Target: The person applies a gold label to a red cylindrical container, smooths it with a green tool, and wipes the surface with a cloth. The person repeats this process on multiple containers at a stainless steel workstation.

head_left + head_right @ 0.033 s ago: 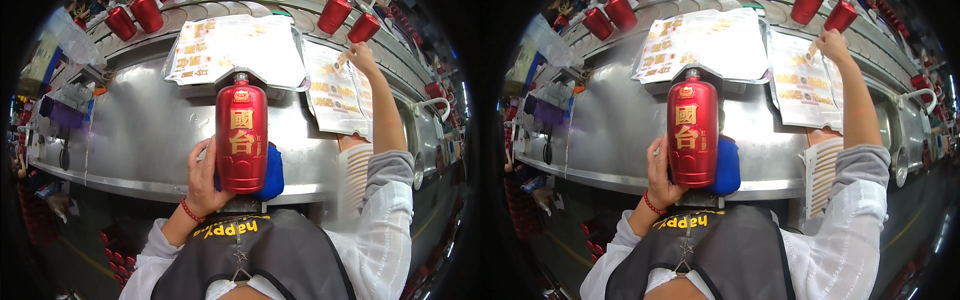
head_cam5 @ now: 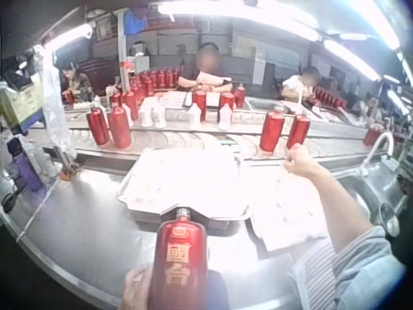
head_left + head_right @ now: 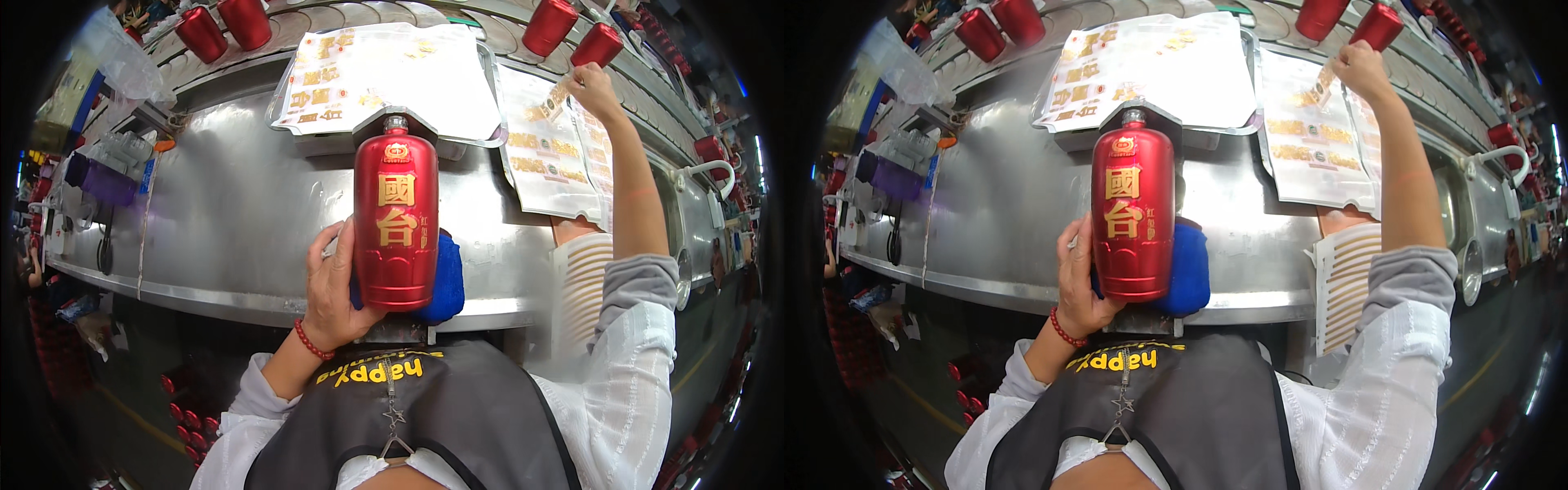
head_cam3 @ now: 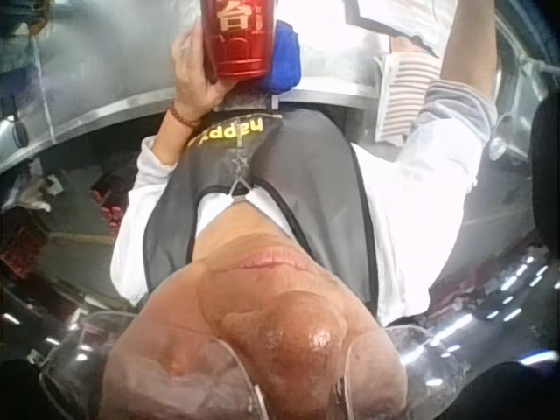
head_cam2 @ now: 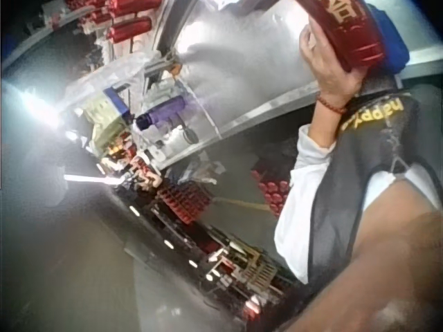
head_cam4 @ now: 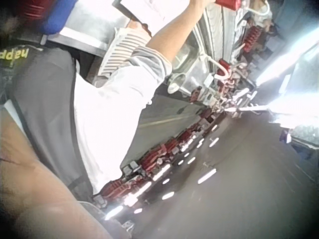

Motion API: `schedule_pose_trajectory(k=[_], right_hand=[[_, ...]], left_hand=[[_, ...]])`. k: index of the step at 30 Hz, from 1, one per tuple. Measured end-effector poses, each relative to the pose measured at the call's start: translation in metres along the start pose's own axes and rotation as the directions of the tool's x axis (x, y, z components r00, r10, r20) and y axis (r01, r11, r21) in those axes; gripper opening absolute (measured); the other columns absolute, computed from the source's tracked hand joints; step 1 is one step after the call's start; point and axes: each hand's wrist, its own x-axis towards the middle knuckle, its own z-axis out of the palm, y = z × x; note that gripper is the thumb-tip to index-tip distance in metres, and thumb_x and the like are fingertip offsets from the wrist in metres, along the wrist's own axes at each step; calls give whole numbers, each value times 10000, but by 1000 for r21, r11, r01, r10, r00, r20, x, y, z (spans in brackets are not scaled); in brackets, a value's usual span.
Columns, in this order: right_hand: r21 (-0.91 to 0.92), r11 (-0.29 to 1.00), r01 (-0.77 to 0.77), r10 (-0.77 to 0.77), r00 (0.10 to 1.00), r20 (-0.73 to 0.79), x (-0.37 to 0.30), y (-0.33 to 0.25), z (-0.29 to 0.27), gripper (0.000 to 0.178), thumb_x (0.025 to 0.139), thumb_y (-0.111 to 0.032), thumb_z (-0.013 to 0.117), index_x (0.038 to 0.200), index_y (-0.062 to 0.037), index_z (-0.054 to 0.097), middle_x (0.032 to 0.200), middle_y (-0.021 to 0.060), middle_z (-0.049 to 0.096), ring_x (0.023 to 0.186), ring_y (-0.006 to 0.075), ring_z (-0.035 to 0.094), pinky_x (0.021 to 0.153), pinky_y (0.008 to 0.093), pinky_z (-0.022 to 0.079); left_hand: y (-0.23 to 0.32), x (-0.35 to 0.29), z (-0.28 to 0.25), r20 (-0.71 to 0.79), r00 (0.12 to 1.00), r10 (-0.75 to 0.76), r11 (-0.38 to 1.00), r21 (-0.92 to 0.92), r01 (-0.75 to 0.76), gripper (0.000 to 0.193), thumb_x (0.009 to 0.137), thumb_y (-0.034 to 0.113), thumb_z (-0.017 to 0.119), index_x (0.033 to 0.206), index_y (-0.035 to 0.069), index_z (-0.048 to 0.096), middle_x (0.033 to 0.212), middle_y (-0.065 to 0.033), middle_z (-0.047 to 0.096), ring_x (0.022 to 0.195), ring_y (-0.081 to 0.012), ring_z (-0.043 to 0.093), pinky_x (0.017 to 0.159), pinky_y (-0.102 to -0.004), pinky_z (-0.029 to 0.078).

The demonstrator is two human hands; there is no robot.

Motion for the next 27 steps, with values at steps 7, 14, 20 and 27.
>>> schedule_pose_trajectory(k=[7, 14, 20, 27], right_hand=[[239, 902, 359, -367, 930, -13, -35, -137, -156, 168, 950, -134, 648, 880, 8, 591, 1091, 124, 577, 1013, 215, 568, 879, 326, 459], [437, 748, 500, -461, 864, -201, -82, -255, -240, 116, 891, -101, 675, 841, -28, 598, 1147, 107, 575, 1026, 178, 556, 874, 327, 447], [668, 616, 418, -363, 903, -231, -136, -259, -221, 108, 918, -76, 651, 859, -5, 596, 1226, 151, 578, 1096, 186, 533, 959, 334, 405], [906, 410, -106, 80, 994, 80, -217, -272, -117, 144, 892, -45, 680, 808, -8, 570, 1102, 131, 573, 1069, 200, 526, 951, 312, 389]], left_hand=[[0, 41, -34, -56, 997, -43, 984, -175, 32, 576, 926, 452, 663, 1314, 37, 566, 1299, -152, 590, 1208, -321, 522, 1107, -450, 290], [-6, 137, -32, 1, 995, 104, 830, -552, -86, 555, 856, 400, 710, 1306, 98, 591, 1232, -176, 569, 1235, -319, 441, 1092, -449, 314], [-3, 90, -76, 363, 923, 125, 631, -747, 209, 178, 952, 177, 667, 977, 1, 680, 979, -33, 653, 907, -93, 589, 845, -266, 471], [-24, 47, -70, 694, 714, -97, 468, -601, 648, 233, 998, 235, 630, 927, 14, 651, 852, -7, 646, 790, -73, 552, 722, -248, 459]])
